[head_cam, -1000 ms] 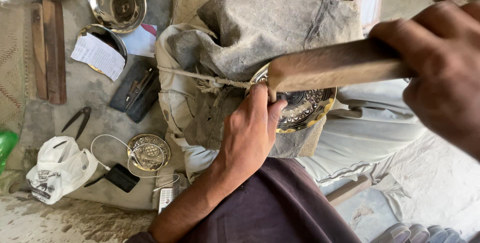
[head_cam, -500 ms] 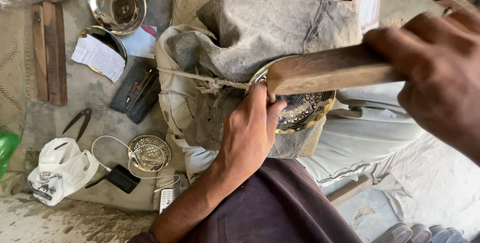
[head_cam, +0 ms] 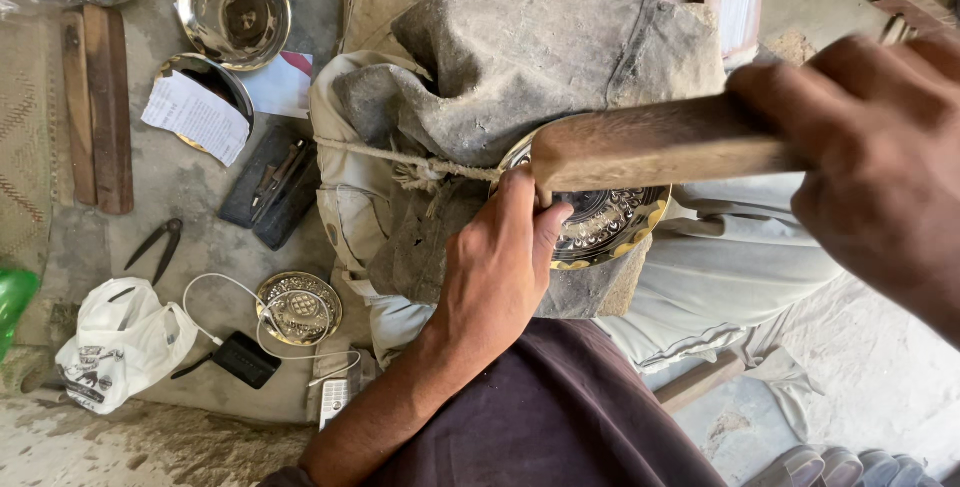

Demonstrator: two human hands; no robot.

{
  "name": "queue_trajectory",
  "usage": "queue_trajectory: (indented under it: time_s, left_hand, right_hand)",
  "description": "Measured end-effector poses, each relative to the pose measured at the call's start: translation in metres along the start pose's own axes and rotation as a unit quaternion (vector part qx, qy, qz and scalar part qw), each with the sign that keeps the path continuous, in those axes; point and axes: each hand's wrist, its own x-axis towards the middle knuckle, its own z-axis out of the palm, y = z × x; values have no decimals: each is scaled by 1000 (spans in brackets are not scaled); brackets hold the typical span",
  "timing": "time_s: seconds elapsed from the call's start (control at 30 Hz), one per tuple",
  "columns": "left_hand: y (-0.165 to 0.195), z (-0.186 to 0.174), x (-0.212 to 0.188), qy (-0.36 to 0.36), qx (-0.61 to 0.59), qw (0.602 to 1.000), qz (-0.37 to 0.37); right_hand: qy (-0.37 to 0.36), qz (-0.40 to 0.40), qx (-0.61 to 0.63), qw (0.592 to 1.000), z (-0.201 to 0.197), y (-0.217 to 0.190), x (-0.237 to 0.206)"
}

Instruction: The person sits on the floor and hammers a small punch against a decorative brass plate resting on a cloth-covered sandbag, repositioning the punch across the pattern and striking it repeatedly with a wooden mallet to work the embossed design.

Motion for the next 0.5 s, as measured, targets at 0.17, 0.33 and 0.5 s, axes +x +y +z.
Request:
queue_trajectory:
  time_s: [0.17, 0.33, 0.5]
  left_hand:
    - [-1, 1, 0, 1, -2, 1000, -1]
    - [-2, 1, -1, -9, 2, 1000, -12]
    - [-2, 0, -1, -16, 4, 1000, -22]
  right_hand:
    - [72, 42, 239, 967, -6, -1, 1]
    - [112, 14, 193, 975, -3, -1, -2]
    - [77, 44, 183, 979, 1, -2, -6]
